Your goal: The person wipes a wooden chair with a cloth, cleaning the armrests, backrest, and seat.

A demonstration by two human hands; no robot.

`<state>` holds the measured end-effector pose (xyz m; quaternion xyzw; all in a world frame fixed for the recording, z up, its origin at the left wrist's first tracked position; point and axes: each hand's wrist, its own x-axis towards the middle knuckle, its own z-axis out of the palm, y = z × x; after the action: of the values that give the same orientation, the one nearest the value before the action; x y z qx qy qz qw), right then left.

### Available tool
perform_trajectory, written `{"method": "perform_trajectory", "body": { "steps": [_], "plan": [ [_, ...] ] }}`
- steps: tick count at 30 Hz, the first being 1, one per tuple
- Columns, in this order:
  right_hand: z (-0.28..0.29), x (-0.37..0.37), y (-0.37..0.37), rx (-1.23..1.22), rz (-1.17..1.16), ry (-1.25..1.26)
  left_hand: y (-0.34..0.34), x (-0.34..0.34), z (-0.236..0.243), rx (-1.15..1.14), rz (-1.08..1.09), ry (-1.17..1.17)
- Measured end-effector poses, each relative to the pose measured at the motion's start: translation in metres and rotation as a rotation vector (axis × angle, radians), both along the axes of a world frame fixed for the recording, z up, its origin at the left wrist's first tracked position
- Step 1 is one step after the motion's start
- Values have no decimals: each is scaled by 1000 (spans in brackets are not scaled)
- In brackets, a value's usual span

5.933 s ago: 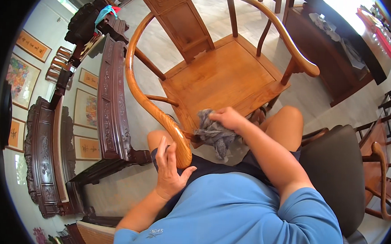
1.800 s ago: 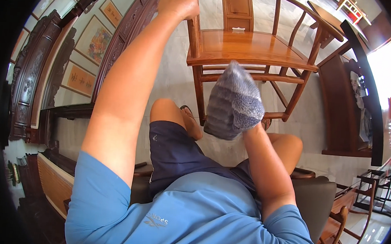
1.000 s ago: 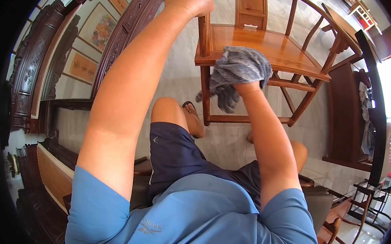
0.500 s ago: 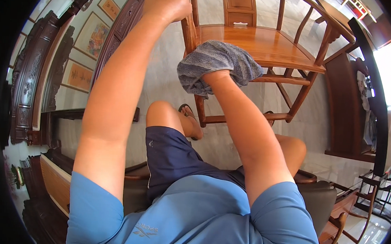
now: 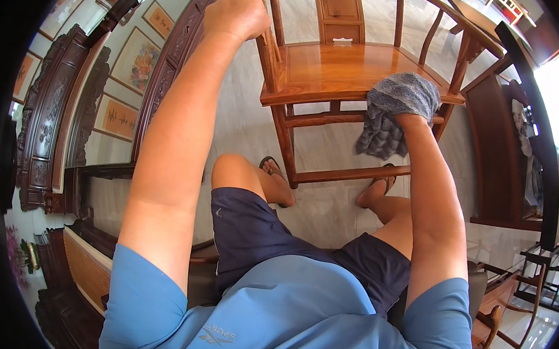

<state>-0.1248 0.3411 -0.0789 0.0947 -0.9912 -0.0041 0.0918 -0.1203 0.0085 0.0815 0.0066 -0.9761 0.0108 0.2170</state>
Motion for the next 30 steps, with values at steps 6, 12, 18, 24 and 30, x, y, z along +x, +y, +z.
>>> {"method": "perform_trajectory", "body": {
  "steps": [6,12,18,24,30],
  "plan": [
    [26,21,-98,72,182,-193,11,3,8,-8,42,12],
    [21,54,-247,31,129,-41,-12,0,1,30,94,-63],
    [34,39,-195,-84,434,74,0,-9,20,-2,-39,4],
    [15,22,-95,-94,330,221,-12,7,32,51,0,-100],
    [56,14,3,-18,45,95,-12,7,28,54,34,-82]
  ]
}}
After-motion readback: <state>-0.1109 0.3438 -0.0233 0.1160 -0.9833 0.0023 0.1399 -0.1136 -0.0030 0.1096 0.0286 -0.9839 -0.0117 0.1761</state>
